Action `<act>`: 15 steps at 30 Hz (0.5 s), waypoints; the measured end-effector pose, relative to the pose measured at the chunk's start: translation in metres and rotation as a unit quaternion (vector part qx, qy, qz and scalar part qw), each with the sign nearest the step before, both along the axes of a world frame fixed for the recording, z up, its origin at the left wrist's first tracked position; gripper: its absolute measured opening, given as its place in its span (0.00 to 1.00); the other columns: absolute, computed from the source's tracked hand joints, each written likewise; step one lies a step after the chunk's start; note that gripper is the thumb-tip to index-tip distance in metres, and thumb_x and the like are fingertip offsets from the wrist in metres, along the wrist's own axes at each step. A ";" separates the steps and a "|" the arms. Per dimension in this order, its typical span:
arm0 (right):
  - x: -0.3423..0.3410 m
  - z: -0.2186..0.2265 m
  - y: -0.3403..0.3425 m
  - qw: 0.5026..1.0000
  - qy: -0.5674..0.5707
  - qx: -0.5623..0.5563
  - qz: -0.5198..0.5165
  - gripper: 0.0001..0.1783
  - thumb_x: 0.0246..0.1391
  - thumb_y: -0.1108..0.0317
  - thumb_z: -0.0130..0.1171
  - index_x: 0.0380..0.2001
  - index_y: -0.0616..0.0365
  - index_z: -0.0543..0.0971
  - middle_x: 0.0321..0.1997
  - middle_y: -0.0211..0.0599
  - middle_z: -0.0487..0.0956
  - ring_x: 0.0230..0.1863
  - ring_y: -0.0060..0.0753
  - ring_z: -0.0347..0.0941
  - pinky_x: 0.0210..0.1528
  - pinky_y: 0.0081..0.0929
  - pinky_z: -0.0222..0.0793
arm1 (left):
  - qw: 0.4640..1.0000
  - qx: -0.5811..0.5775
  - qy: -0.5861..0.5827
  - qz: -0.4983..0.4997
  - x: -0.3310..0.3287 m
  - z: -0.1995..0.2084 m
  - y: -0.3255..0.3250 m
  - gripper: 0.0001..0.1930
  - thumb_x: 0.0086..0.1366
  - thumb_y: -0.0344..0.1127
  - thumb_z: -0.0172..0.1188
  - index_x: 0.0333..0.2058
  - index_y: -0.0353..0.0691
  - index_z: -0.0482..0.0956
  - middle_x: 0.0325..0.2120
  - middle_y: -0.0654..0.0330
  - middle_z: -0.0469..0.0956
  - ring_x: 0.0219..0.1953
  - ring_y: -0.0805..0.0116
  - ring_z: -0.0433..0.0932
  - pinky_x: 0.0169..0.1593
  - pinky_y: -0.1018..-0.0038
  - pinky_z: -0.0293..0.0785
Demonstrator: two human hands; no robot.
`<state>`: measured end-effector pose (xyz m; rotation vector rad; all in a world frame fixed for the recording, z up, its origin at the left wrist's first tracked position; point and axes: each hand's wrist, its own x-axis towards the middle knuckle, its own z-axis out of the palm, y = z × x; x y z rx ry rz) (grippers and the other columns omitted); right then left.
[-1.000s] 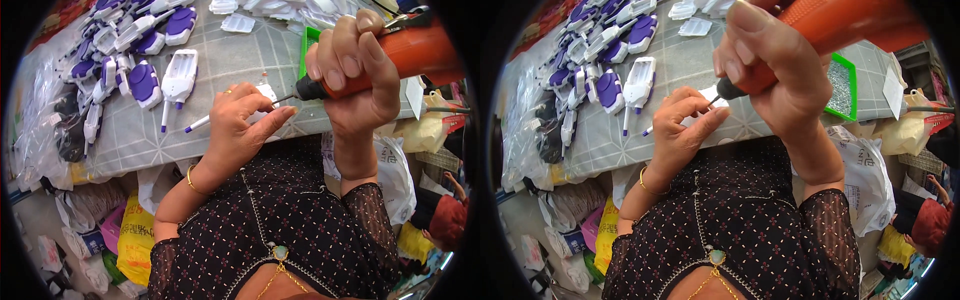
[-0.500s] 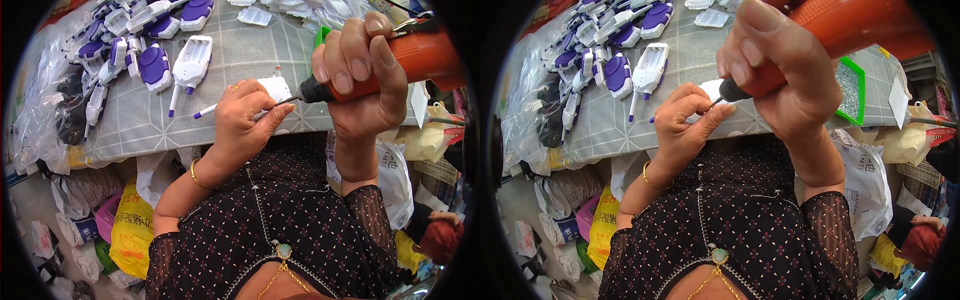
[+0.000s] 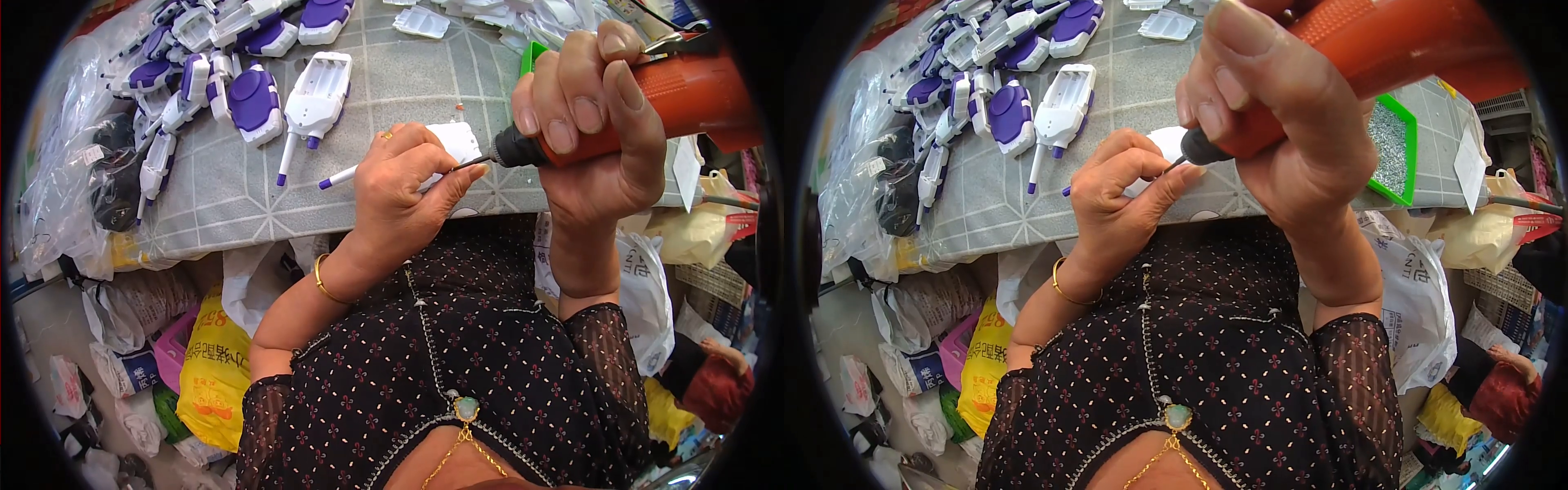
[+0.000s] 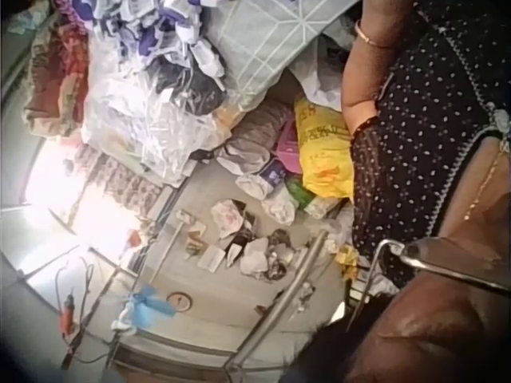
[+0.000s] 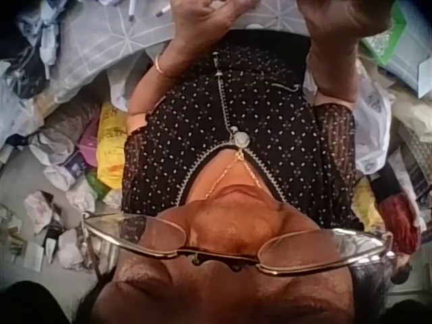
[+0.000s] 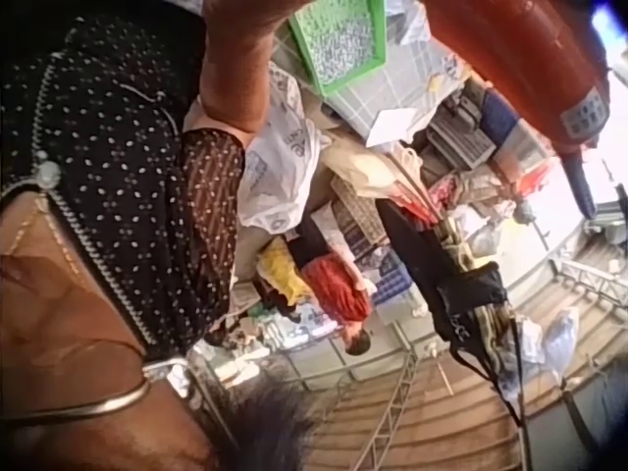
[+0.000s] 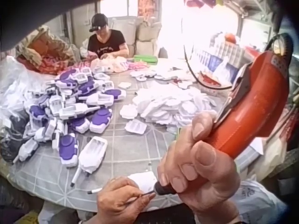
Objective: The person is assembling plastic toy components using an electric screwdriver.
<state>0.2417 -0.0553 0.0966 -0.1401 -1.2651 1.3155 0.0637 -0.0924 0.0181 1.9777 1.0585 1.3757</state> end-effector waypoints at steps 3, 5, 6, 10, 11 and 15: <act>-0.002 -0.001 0.000 1.000 -0.013 0.005 -0.004 0.10 0.70 0.66 0.47 0.50 0.55 0.72 0.27 0.24 0.67 0.26 0.21 0.66 0.37 0.29 0.66 | 0.999 0.007 0.037 -0.007 -0.005 -0.006 0.001 0.14 0.52 0.39 0.78 0.30 0.42 0.82 0.28 0.62 0.76 0.32 0.61 0.74 0.39 0.64 0.66; -0.002 -0.002 -0.001 1.000 -0.016 0.000 -0.019 0.09 0.70 0.67 0.48 0.50 0.54 0.72 0.28 0.24 0.67 0.26 0.21 0.66 0.37 0.29 0.65 | 0.993 0.040 0.107 0.030 -0.006 0.004 0.001 0.20 0.52 0.45 0.77 0.38 0.42 0.82 0.33 0.60 0.77 0.37 0.60 0.75 0.44 0.62 0.65; 0.000 -0.003 0.000 1.000 -0.017 -0.001 -0.020 0.09 0.70 0.67 0.48 0.50 0.54 0.72 0.28 0.24 0.67 0.26 0.21 0.66 0.37 0.29 0.65 | 0.979 0.073 0.177 0.068 -0.007 0.008 0.002 0.27 0.52 0.50 0.76 0.46 0.42 0.82 0.39 0.58 0.77 0.42 0.58 0.75 0.48 0.61 0.65; 0.004 -0.013 0.005 0.998 -0.016 -0.007 -0.068 0.09 0.68 0.67 0.51 0.49 0.53 0.72 0.28 0.25 0.67 0.26 0.22 0.66 0.37 0.29 0.66 | 0.964 0.105 0.231 0.081 -0.014 -0.006 0.005 0.38 0.51 0.58 0.74 0.56 0.41 0.77 0.47 0.53 0.76 0.50 0.53 0.74 0.56 0.56 0.62; 0.004 -0.016 0.006 0.995 -0.017 -0.013 -0.095 0.08 0.68 0.68 0.52 0.48 0.53 0.72 0.28 0.25 0.67 0.25 0.22 0.65 0.37 0.30 0.66 | 0.963 0.093 0.243 0.076 -0.014 -0.009 0.005 0.38 0.51 0.57 0.75 0.56 0.40 0.79 0.49 0.52 0.77 0.52 0.51 0.75 0.58 0.56 0.63; 0.005 -0.027 0.006 0.991 -0.026 -0.039 -0.124 0.09 0.65 0.70 0.54 0.48 0.53 0.71 0.28 0.26 0.67 0.25 0.23 0.66 0.37 0.30 0.66 | 0.958 0.074 0.275 0.046 -0.015 -0.024 0.010 0.33 0.53 0.52 0.75 0.53 0.38 0.81 0.50 0.51 0.78 0.52 0.49 0.77 0.56 0.57 0.68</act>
